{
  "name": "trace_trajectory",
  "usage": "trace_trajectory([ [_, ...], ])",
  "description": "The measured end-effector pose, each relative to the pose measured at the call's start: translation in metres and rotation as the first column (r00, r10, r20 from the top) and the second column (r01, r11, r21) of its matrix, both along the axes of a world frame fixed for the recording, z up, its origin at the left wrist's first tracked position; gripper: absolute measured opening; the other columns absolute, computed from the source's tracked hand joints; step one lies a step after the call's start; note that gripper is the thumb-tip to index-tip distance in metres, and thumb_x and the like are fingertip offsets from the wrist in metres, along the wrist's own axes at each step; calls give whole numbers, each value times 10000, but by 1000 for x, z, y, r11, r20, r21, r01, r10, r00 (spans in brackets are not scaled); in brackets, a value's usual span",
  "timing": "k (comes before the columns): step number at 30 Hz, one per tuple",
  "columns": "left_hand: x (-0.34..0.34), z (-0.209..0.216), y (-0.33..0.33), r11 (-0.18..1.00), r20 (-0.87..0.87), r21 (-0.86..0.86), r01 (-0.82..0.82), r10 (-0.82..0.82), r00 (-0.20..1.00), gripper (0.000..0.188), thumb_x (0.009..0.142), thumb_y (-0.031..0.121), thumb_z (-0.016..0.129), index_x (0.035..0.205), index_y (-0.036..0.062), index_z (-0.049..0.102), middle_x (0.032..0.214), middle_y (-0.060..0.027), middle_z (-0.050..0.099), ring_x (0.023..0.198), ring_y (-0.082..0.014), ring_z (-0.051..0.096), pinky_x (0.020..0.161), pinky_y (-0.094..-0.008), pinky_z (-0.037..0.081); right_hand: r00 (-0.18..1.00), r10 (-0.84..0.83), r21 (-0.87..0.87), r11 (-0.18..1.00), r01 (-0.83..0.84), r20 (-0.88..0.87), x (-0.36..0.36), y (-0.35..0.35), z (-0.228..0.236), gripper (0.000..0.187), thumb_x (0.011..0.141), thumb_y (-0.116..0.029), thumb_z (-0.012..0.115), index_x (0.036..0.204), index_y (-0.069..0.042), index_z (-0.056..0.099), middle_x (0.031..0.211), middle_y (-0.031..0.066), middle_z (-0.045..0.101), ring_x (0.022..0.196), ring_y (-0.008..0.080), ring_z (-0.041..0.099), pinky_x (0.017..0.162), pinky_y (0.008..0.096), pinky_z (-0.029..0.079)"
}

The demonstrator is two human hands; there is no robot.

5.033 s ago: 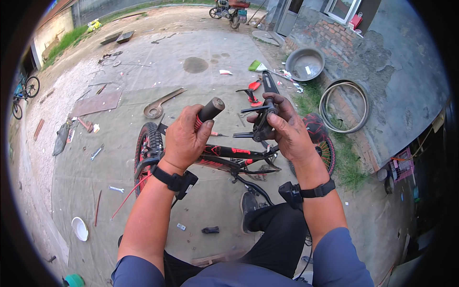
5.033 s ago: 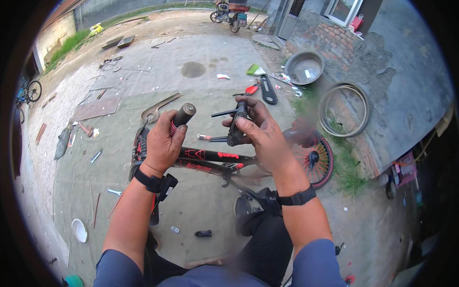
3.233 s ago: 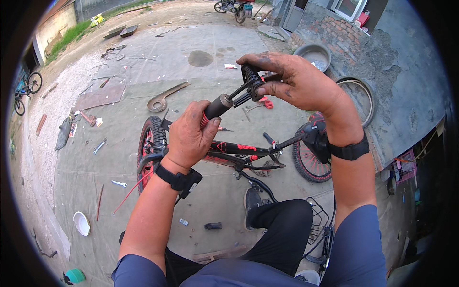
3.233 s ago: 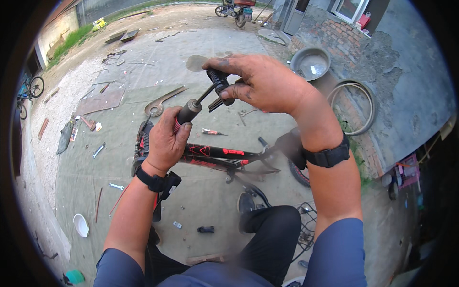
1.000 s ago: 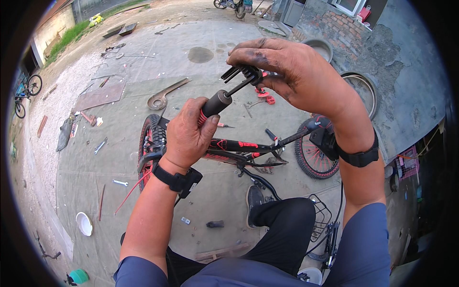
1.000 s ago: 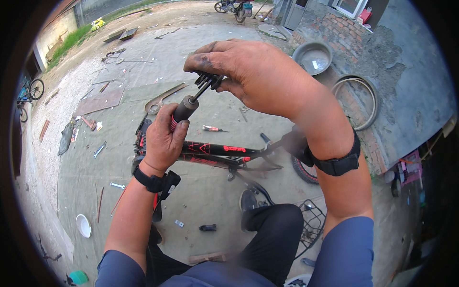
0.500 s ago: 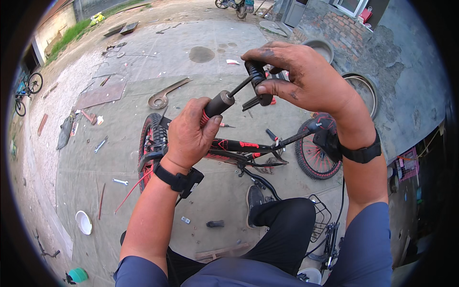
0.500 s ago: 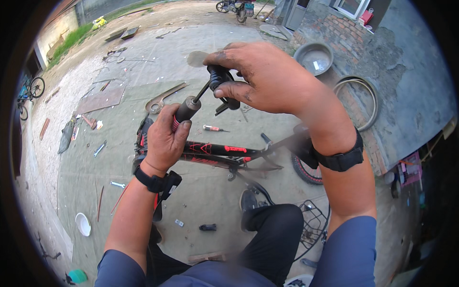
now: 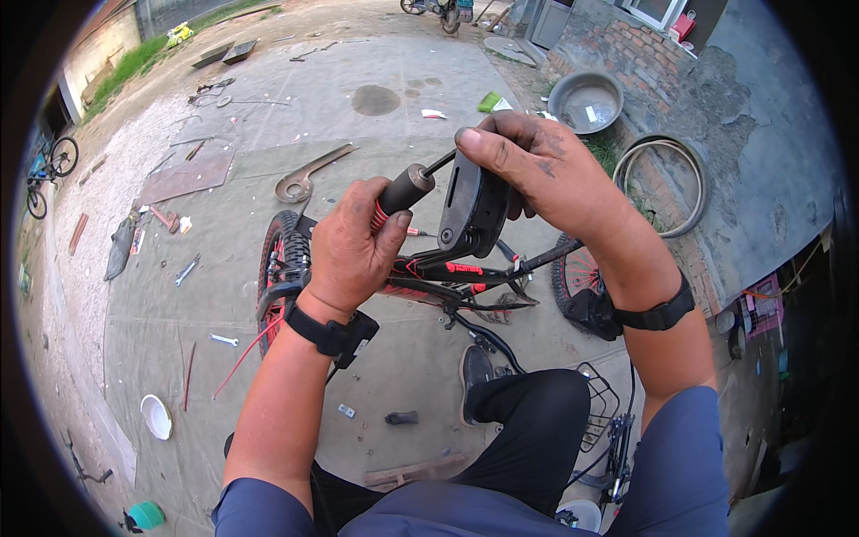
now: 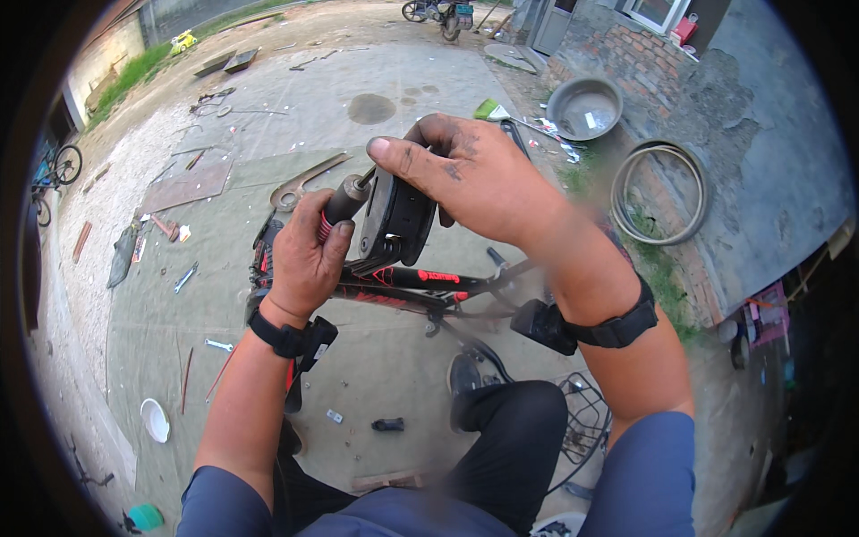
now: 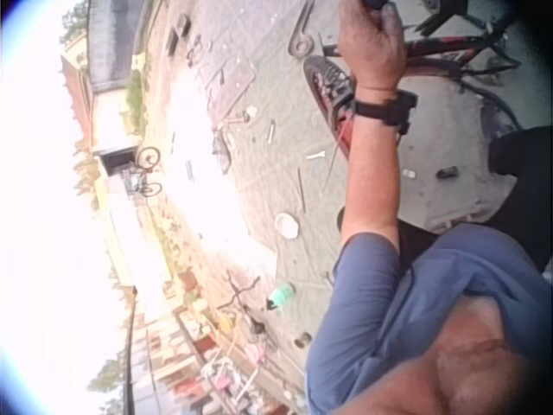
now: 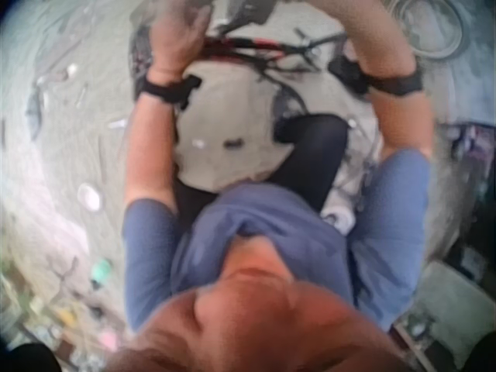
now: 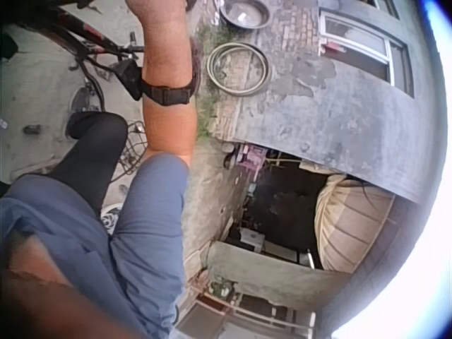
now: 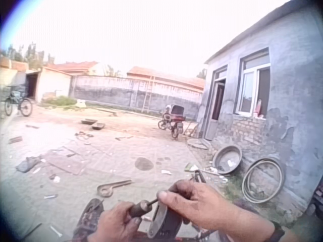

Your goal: The person assembles a bicycle handlebar by sliding a red grip onto the bar, attaching a black clamp, and securing a brake lever. The person then positions the assembled handlebar onto the bicycle stem.

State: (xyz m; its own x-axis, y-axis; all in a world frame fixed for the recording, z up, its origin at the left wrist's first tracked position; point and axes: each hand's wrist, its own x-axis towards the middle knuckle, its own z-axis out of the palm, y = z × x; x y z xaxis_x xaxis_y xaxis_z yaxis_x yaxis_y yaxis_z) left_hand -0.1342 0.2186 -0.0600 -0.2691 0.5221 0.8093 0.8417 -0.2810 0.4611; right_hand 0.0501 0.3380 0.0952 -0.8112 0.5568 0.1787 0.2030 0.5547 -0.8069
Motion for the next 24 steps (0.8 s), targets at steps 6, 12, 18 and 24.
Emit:
trace_trajectory([
  [6,0,0,0,1000,-21,27,-3,4,1000,355,967,246,728,1244,71,591,966,-133,657,766,-348,663,660,-414,533,1000,-17,78,997,16,20,-1,0,-3,552,1036,-519,623,989,25,706,704,92,622,612,159,610,568,349,495],
  [12,0,0,0,1000,54,-6,14,-13,998,338,946,239,745,1214,79,615,972,-130,665,773,-341,672,673,-406,538,993,28,486,873,30,-112,-3,-7,-14,467,1117,-418,524,1238,4,681,845,77,643,769,168,614,723,319,504],
  [18,1,1,0,999,59,11,31,-32,998,331,928,200,754,1207,87,616,961,-124,657,771,-338,671,670,-411,536,988,-5,557,825,92,-156,-3,-11,-17,377,1107,-344,536,1284,-40,672,859,135,679,785,279,656,728,382,524],
  [24,0,1,-1,1000,21,4,6,-6,1000,333,910,178,753,1195,83,611,953,-132,641,776,-366,660,664,-426,531,974,-47,712,675,194,-221,-9,-22,-25,284,1067,-289,595,1227,-73,684,787,168,718,734,389,708,634,449,540],
])
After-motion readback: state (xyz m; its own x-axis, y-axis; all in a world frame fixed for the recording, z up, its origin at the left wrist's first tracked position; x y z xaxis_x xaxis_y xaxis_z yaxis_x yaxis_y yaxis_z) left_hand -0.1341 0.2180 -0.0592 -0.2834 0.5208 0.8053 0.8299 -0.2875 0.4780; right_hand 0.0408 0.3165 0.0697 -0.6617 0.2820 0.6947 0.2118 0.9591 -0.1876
